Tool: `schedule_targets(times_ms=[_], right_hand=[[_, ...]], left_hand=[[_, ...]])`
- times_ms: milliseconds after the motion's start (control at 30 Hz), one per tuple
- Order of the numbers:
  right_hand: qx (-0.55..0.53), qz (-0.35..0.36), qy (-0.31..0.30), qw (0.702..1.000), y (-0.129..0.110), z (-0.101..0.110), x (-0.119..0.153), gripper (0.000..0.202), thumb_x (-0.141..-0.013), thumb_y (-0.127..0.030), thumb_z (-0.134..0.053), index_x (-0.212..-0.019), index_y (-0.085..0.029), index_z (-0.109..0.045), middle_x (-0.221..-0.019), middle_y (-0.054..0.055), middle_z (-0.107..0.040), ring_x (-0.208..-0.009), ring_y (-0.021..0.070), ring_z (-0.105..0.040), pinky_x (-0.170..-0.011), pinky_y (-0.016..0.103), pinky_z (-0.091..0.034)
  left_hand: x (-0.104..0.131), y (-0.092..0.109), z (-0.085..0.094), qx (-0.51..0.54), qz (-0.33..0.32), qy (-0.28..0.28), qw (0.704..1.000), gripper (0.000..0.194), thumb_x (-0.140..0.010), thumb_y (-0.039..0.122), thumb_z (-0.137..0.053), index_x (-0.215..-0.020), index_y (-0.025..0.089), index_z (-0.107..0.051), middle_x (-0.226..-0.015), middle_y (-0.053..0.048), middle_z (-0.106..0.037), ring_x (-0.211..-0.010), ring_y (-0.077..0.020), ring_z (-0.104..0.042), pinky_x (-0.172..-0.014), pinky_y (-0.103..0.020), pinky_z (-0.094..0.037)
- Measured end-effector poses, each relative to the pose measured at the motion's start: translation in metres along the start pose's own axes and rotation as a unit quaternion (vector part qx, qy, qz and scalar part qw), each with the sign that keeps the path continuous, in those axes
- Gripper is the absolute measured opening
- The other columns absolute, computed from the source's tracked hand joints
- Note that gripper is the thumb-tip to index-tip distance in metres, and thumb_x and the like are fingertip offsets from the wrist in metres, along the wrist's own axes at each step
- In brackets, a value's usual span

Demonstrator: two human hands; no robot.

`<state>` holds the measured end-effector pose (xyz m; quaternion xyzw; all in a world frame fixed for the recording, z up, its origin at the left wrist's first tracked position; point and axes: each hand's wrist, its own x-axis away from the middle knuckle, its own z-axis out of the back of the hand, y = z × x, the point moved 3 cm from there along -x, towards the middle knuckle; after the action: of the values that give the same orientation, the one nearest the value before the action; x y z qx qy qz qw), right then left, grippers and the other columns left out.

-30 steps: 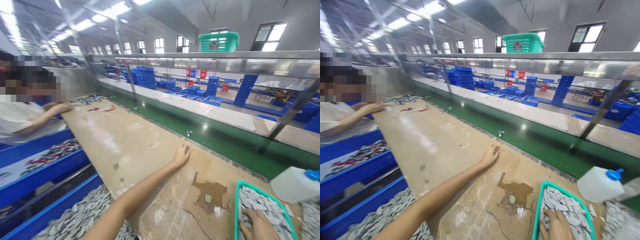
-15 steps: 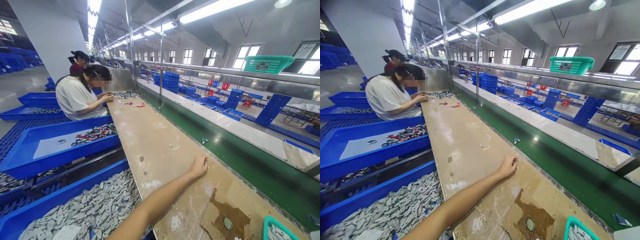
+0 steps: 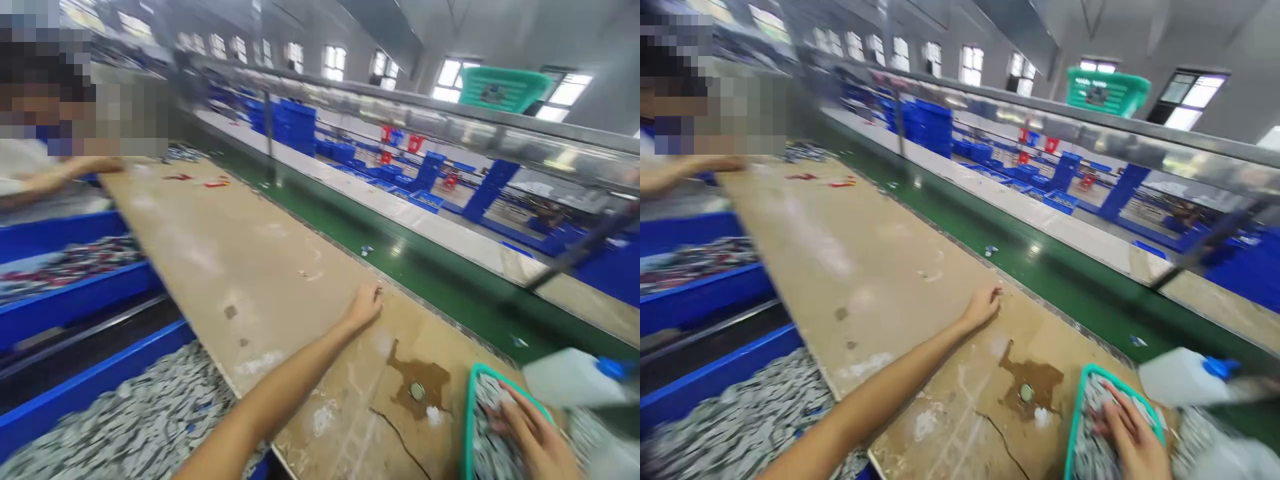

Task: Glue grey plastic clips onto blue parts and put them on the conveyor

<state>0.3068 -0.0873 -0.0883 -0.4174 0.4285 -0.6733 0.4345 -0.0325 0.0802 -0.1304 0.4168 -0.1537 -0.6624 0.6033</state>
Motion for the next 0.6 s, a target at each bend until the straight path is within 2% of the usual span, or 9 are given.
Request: schedule_targets(times_ms=[67, 133, 233, 433, 533, 600], right_hand=[[-0.122, 0.009, 0.007, 0.992, -0.018, -0.009, 0.009, 0.064, -0.061, -0.056, -0.082, -0.113, -0.023, -0.067, -0.099, 0.009, -0.074, -0.084, 0.0299, -0.072, -0.078, 0.041, -0.060], [-0.198, 0.019, -0.036, 0.979, -0.032, -0.024, 0.013, 0.052, -0.067, -0.047, -0.082, -0.111, -0.024, -0.068, -0.100, 0.007, -0.073, -0.088, 0.0267, -0.072, -0.077, 0.037, -0.059], [-0.262, 0.007, -0.092, 0.961, -0.040, -0.046, 0.014, 0.044, -0.071, -0.041, -0.082, -0.109, -0.024, -0.070, -0.093, 0.005, -0.070, -0.084, 0.0231, -0.072, -0.071, 0.033, -0.058], [-0.262, 0.016, -0.173, 0.949, -0.043, -0.063, 0.017, 0.037, -0.072, -0.034, -0.083, -0.101, -0.020, -0.067, -0.097, 0.008, -0.073, -0.082, 0.0204, -0.071, -0.062, 0.025, -0.054], [-0.239, 0.005, -0.193, 0.952, -0.042, -0.066, 0.018, 0.039, -0.065, -0.033, -0.088, -0.089, -0.020, -0.062, -0.088, 0.007, -0.074, -0.070, 0.0191, -0.071, -0.051, 0.021, -0.049], [-0.225, -0.001, -0.191, 0.955, -0.042, -0.066, 0.019, 0.043, -0.061, -0.036, -0.089, -0.087, -0.020, -0.060, -0.083, 0.005, -0.075, -0.058, 0.0149, -0.067, -0.044, 0.018, -0.043]], left_hand=[[-0.003, 0.001, 0.001, 0.012, 0.001, -0.010, 1.000, 0.033, -0.078, 0.009, -0.045, -0.105, 0.014, -0.064, -0.104, -0.014, -0.070, -0.103, -0.0277, -0.063, -0.097, -0.045, -0.048], [-0.008, -0.001, 0.000, 0.021, -0.005, -0.020, 1.000, 0.034, -0.078, 0.013, -0.044, -0.105, 0.014, -0.064, -0.105, -0.015, -0.070, -0.103, -0.0297, -0.062, -0.099, -0.049, -0.046], [-0.015, -0.005, -0.001, 0.025, -0.016, -0.029, 0.999, 0.033, -0.077, 0.019, -0.045, -0.103, 0.014, -0.064, -0.102, -0.015, -0.070, -0.103, -0.0320, -0.062, -0.098, -0.051, -0.046], [-0.014, -0.006, 0.000, 0.001, -0.027, -0.037, 0.999, 0.034, -0.077, 0.024, -0.043, -0.101, 0.014, -0.065, -0.104, -0.014, -0.071, -0.104, -0.0321, -0.061, -0.099, -0.049, -0.044], [-0.014, -0.005, -0.001, -0.019, -0.027, -0.043, 0.999, 0.034, -0.078, 0.024, -0.042, -0.101, 0.014, -0.066, -0.105, -0.014, -0.071, -0.106, -0.0310, -0.061, -0.100, -0.047, -0.045], [-0.014, -0.005, -0.001, -0.024, -0.027, -0.043, 0.998, 0.033, -0.079, 0.024, -0.042, -0.100, 0.015, -0.066, -0.105, -0.013, -0.071, -0.106, -0.0304, -0.061, -0.100, -0.046, -0.045]])
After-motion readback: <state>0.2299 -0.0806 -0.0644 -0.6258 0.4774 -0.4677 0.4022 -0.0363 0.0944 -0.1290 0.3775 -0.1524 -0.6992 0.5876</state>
